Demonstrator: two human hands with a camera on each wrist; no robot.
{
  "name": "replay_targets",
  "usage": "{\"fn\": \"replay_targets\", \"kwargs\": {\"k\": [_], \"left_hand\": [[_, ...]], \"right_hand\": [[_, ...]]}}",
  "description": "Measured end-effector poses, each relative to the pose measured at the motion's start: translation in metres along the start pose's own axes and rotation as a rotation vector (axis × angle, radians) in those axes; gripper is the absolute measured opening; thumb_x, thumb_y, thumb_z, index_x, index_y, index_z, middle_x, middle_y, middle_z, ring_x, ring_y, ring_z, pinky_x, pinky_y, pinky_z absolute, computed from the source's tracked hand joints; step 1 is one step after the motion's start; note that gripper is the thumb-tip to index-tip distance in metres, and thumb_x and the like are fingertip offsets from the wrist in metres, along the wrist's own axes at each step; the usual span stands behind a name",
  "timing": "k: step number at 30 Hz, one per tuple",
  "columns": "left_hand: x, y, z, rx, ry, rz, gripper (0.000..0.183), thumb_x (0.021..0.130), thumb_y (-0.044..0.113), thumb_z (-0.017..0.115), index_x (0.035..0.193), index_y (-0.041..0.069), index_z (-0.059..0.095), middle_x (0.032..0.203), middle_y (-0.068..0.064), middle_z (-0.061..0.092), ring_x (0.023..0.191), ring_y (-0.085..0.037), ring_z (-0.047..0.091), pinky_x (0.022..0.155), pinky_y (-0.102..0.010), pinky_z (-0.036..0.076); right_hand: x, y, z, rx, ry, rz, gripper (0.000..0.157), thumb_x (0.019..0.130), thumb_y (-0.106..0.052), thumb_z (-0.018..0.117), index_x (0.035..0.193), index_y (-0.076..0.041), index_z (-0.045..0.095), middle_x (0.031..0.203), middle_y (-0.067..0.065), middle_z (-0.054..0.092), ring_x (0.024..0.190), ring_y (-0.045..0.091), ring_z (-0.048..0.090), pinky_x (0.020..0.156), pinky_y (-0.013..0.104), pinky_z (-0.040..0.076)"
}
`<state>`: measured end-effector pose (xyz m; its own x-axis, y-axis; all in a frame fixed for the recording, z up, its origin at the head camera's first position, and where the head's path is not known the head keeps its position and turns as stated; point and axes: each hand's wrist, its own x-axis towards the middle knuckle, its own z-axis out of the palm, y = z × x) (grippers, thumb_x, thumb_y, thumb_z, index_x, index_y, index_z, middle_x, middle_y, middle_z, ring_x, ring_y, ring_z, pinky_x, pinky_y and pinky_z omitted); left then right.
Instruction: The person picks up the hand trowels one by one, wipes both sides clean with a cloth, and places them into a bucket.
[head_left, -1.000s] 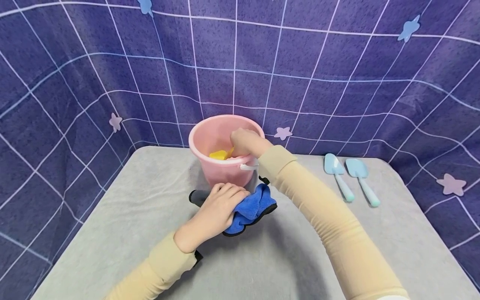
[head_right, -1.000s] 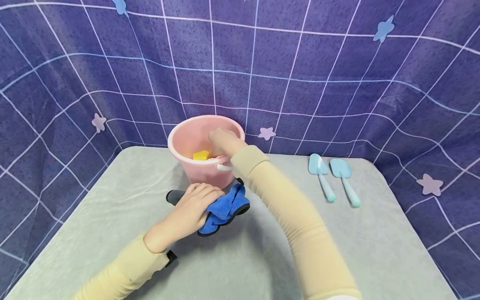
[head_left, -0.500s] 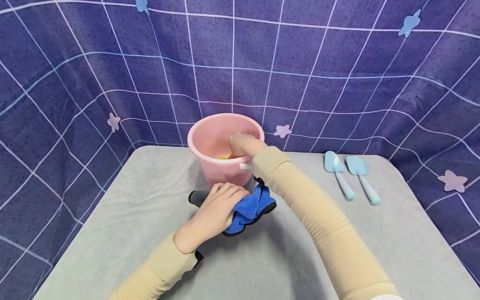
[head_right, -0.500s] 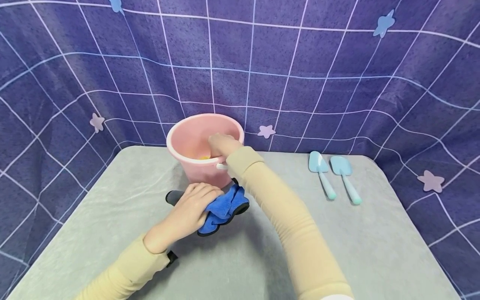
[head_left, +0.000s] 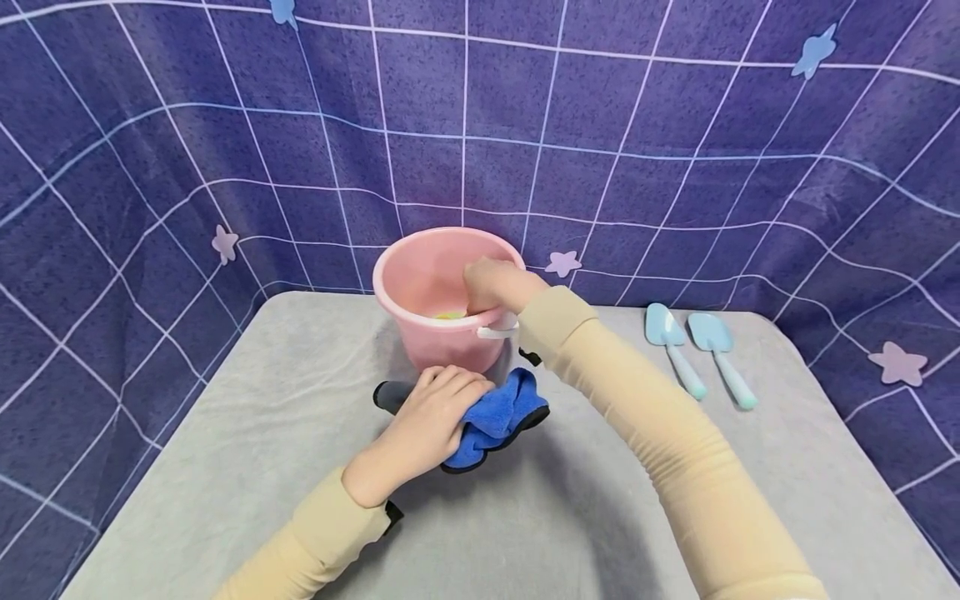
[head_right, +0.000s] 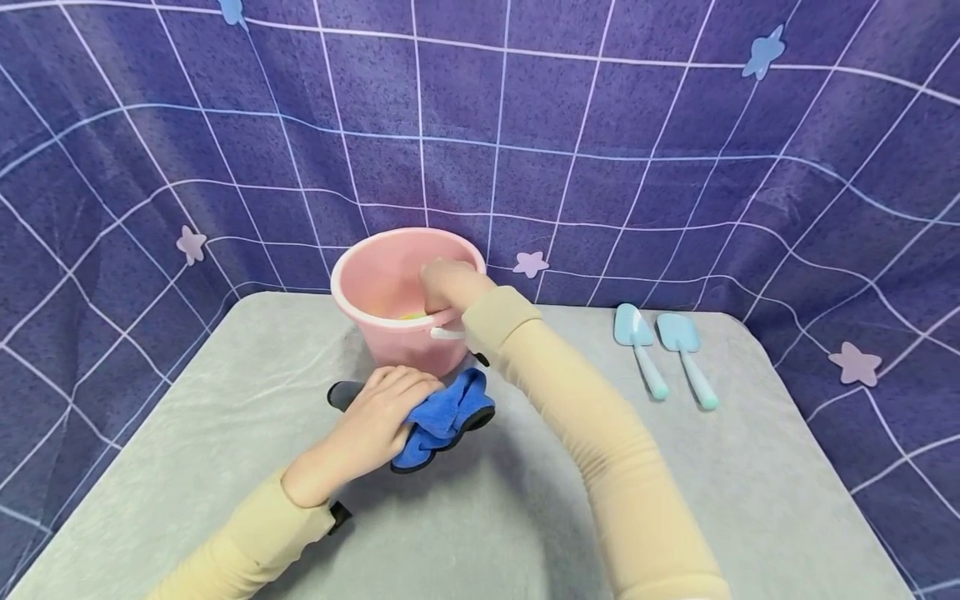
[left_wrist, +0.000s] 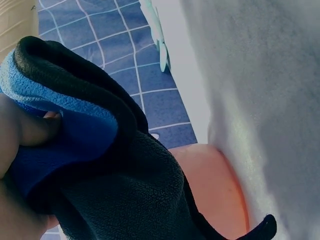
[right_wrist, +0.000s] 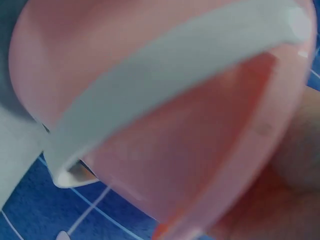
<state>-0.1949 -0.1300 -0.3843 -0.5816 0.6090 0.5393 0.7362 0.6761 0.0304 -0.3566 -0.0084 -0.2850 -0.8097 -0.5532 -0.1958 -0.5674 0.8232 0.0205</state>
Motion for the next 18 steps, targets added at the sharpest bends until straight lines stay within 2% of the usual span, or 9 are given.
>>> {"fn": "replay_targets", "kwargs": {"k": [3, 5, 11, 18], "left_hand": [[0.0, 0.0, -0.002, 0.006, 0.009, 0.004, 0.034, 0.082, 0.003, 0.059, 0.114, 0.012, 0.06, 0.109, -0.001, 0.062, 0.105, -0.018, 0.053, 0.091, -0.039, 0.038], [0.0, -0.001, -0.003, 0.011, 0.014, 0.003, 0.034, 0.081, 0.003, 0.059, 0.114, 0.011, 0.059, 0.109, -0.001, 0.062, 0.105, -0.018, 0.053, 0.091, -0.04, 0.038], [0.0, -0.001, -0.008, 0.025, 0.017, -0.003, 0.035, 0.081, 0.002, 0.059, 0.115, 0.011, 0.06, 0.109, -0.002, 0.062, 0.104, -0.019, 0.054, 0.091, -0.041, 0.038], [0.0, 0.0, -0.014, 0.033, 0.018, -0.018, 0.035, 0.082, 0.001, 0.057, 0.115, 0.011, 0.06, 0.111, -0.002, 0.061, 0.106, -0.02, 0.053, 0.092, -0.041, 0.037]], "right_hand": [[-0.009, 0.001, -0.008, -0.014, 0.07, -0.044, 0.009, 0.076, -0.017, 0.064, 0.076, -0.009, 0.065, 0.073, 0.0, 0.059, 0.067, 0.014, 0.048, 0.065, 0.029, 0.047], [-0.016, 0.002, -0.014, 0.001, 0.107, -0.046, 0.007, 0.076, -0.015, 0.063, 0.077, -0.01, 0.068, 0.075, -0.001, 0.062, 0.068, 0.014, 0.05, 0.067, 0.031, 0.048], [-0.045, 0.006, -0.029, 0.07, 0.136, 0.039, 0.017, 0.082, -0.024, 0.065, 0.096, -0.013, 0.068, 0.096, 0.002, 0.065, 0.085, 0.019, 0.059, 0.077, 0.042, 0.05], [-0.083, 0.027, -0.034, 0.075, 0.214, 0.076, 0.026, 0.084, -0.03, 0.065, 0.103, -0.013, 0.068, 0.091, 0.004, 0.066, 0.082, 0.02, 0.062, 0.071, 0.043, 0.052]]}}
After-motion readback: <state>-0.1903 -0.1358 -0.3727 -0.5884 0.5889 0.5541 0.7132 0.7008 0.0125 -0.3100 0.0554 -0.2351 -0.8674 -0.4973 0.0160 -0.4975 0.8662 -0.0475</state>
